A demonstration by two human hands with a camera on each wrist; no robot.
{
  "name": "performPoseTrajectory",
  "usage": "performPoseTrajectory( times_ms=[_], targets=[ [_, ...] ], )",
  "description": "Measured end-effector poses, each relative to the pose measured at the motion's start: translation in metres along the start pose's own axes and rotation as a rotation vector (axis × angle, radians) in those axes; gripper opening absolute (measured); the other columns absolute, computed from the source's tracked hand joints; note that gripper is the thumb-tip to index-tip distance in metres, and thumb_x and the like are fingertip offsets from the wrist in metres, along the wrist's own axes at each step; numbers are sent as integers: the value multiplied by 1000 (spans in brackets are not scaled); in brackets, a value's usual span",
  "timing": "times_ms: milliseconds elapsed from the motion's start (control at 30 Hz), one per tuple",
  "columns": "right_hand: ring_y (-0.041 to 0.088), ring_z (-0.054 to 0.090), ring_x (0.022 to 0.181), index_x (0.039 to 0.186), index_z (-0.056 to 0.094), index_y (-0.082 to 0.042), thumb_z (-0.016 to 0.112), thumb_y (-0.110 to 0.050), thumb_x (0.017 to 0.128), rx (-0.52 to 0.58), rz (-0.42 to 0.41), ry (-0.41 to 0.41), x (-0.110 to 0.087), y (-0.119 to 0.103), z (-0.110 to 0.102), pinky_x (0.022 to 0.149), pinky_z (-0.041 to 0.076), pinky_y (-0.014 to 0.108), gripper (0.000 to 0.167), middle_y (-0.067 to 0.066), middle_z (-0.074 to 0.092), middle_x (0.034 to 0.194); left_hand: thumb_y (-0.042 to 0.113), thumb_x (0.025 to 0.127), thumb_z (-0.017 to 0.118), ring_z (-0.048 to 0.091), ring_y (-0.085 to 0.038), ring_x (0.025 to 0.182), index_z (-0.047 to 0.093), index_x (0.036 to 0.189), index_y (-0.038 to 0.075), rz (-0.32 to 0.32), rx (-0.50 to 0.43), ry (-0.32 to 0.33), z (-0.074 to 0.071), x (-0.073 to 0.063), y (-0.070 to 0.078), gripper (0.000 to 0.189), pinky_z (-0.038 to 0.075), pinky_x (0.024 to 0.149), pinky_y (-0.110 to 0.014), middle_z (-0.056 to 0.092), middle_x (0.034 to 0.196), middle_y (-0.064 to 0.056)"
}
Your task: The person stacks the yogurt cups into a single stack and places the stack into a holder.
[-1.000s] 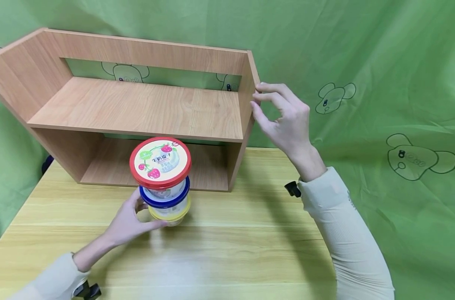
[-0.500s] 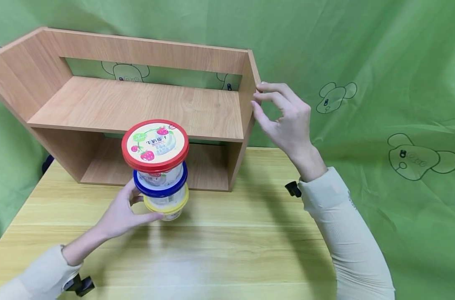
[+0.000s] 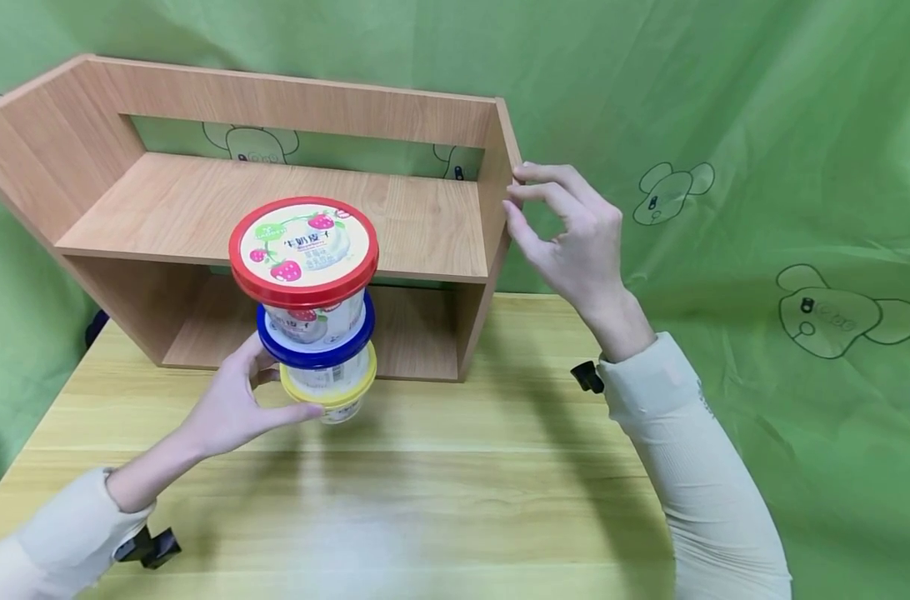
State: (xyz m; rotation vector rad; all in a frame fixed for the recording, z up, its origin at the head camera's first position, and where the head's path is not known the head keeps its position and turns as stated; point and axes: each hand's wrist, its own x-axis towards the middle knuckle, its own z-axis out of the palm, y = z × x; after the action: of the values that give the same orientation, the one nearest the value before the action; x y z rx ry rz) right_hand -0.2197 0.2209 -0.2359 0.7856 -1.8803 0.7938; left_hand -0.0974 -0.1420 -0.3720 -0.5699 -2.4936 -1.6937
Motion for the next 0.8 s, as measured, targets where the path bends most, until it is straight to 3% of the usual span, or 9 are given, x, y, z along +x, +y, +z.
performPoseTrajectory(
  times_ms=[300,567,800],
  targets=[
    [36,77,107,93,80,4,80,-10,90,7,1,2,0,0,1,102,55,16,14,17,81,108,17,74,97,70,-19,115,50,147,13,40,36,27,-13,13,11,87,64,90,-26,70,131,-3],
    [36,77,107,92,80,3,80,-8,90,-1,7,17,-24,-1,-4,102,55,16,12,17,81,108,18,77,95,63,-16,116,52,145,13,56,81,25,-16,15,11,80,58,91,-18,68,131,-4],
    [36,77,107,93,80,3,80,-7,90,14,24,24,-46,3,2,102,55,16,11,17,81,108,13,77,95,62,-11,119,53,145,14,61,68,19,-18,18,11,80,57,93,-19,68,134,-2]
  ],
)
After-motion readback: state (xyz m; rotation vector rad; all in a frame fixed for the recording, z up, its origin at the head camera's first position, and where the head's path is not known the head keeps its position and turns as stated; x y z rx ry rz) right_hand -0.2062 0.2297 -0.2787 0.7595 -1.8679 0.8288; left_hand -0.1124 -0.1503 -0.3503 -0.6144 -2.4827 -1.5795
